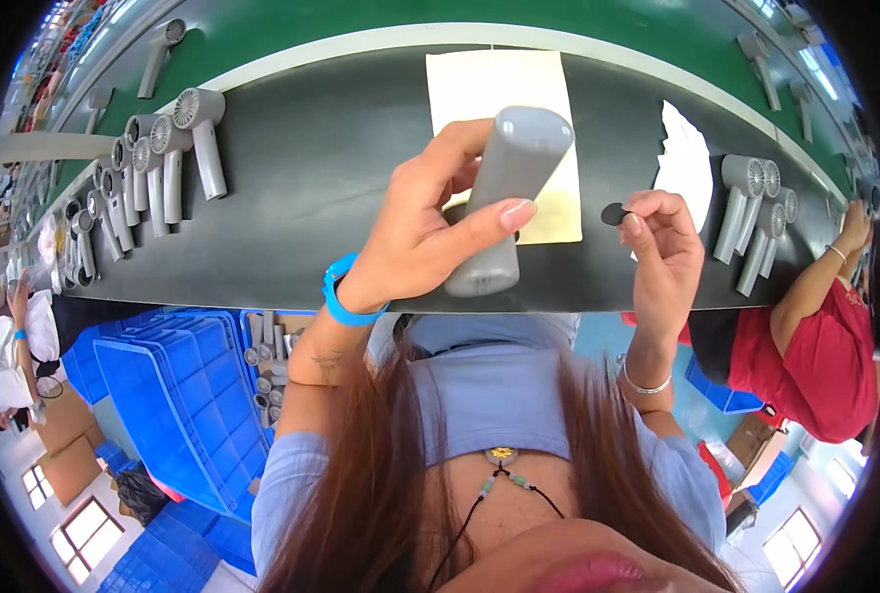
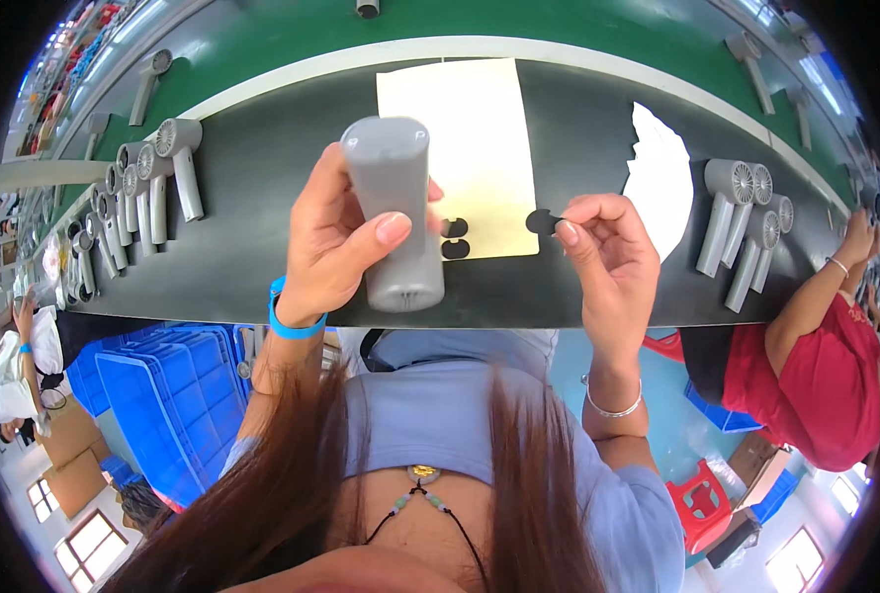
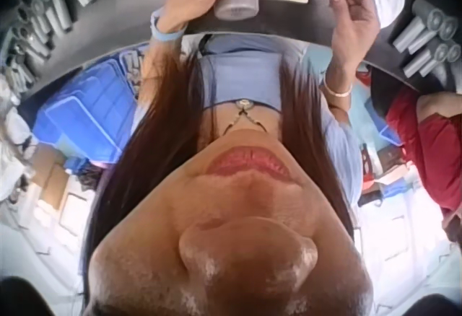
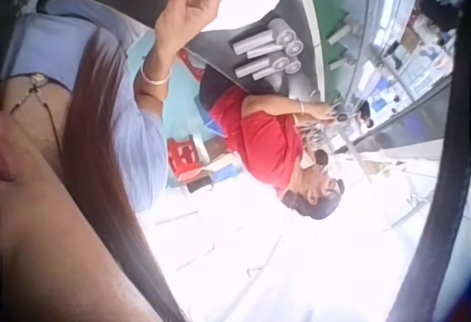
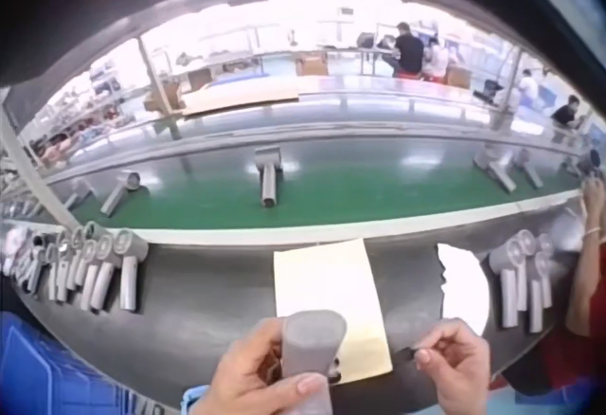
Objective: The person takes portable fans from a conveyor belt, peels adhesive pads from a sticker sheet, applies the pads to the base of each fan by hand, and places the assembled fans back onto the conveyor belt.
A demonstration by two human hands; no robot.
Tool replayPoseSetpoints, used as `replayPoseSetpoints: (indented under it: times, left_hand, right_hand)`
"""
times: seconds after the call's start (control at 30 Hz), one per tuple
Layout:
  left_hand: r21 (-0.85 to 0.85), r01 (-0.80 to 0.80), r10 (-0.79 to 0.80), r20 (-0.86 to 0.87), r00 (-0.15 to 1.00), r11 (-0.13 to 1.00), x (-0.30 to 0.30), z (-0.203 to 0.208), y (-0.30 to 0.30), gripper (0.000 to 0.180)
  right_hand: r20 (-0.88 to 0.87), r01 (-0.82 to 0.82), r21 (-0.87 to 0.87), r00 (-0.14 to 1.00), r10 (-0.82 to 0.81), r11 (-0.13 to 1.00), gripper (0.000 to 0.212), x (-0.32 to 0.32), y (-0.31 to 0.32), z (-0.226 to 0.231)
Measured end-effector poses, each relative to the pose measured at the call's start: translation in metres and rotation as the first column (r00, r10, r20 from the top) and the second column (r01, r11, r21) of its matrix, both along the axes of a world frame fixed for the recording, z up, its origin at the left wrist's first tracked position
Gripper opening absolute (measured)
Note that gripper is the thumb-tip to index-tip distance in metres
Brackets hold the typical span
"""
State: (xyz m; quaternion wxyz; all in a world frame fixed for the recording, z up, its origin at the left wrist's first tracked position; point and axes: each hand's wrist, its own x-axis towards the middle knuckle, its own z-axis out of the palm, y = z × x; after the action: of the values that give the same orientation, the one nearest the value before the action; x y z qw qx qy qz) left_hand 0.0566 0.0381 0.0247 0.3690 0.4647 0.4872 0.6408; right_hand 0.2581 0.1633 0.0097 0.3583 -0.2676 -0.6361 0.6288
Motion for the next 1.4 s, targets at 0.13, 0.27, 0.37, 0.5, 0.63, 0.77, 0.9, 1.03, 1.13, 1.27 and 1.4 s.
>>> replayPoseSetpoints:
  times: [0.13, 0.27, 0.37, 0.5, 0.63, 0.77, 0.9, 1.03, 1.13, 1.27, 1.4]
  left_hand:
    - [0.213, -0.063, 0.154, -0.449, 0.88, 0.975, -0.015, 0.007, 0.002, 0.044]
    - [0.287, -0.169, 0.303, -0.53, 0.792, 0.943, -0.015, -0.008, 0.003, 0.045]
    - [0.272, -0.195, 0.316, -0.533, 0.785, 0.942, -0.014, -0.017, 0.001, 0.043]
    - [0.346, -0.26, 0.424, -0.586, 0.691, 0.901, -0.015, -0.013, -0.004, 0.041]
    - [0.066, -0.481, 0.459, -0.438, 0.773, 0.874, -0.012, 0.0, -0.013, 0.047]
    - [0.01, -0.383, 0.373, -0.252, 0.893, 0.924, -0.014, -0.004, -0.023, 0.047]
    - [0.09, -0.321, 0.33, -0.12, 0.936, 0.943, -0.002, -0.008, -0.031, 0.046]
    - [0.15, -0.301, 0.322, -0.146, 0.935, 0.942, 0.007, -0.011, -0.028, 0.049]
    - [0.132, -0.245, 0.261, -0.129, 0.957, 0.961, 0.012, -0.01, -0.029, 0.05]
    - [0.14, -0.146, 0.143, 0.034, 0.989, 0.979, 0.014, -0.014, -0.03, 0.041]
    - [0.174, -0.136, 0.115, 0.126, 0.985, 0.975, 0.018, -0.017, -0.03, 0.029]
  right_hand:
    - [-0.062, -0.042, 0.079, 0.997, 0.047, 0.996, 0.009, -0.009, -0.002, 0.014]
    - [-0.101, -0.065, 0.137, 0.992, 0.079, 0.988, 0.009, -0.027, -0.011, 0.029]
    - [-0.111, -0.121, 0.145, 0.984, 0.138, 0.982, 0.01, -0.035, -0.016, 0.036]
    - [-0.128, -0.161, 0.137, 0.976, 0.178, 0.978, 0.011, -0.041, -0.022, 0.038]
    - [-0.101, -0.152, 0.131, 0.981, 0.166, 0.98, 0.015, -0.043, -0.022, 0.035]
    - [-0.1, -0.154, 0.043, 0.982, 0.158, 0.987, 0.022, -0.047, -0.026, 0.033]
    - [-0.181, -0.173, 0.012, 0.968, 0.172, 0.985, 0.036, -0.052, -0.032, 0.029]
    - [-0.236, -0.225, 0.021, 0.946, 0.223, 0.974, 0.036, -0.057, -0.034, 0.035]
    - [-0.208, -0.252, 0.019, 0.946, 0.25, 0.968, 0.034, -0.059, -0.034, 0.037]
    - [-0.184, -0.24, 0.02, 0.953, 0.239, 0.971, 0.034, -0.056, -0.035, 0.04]
    - [-0.13, -0.249, 0.015, 0.96, 0.248, 0.969, 0.033, -0.053, -0.035, 0.041]
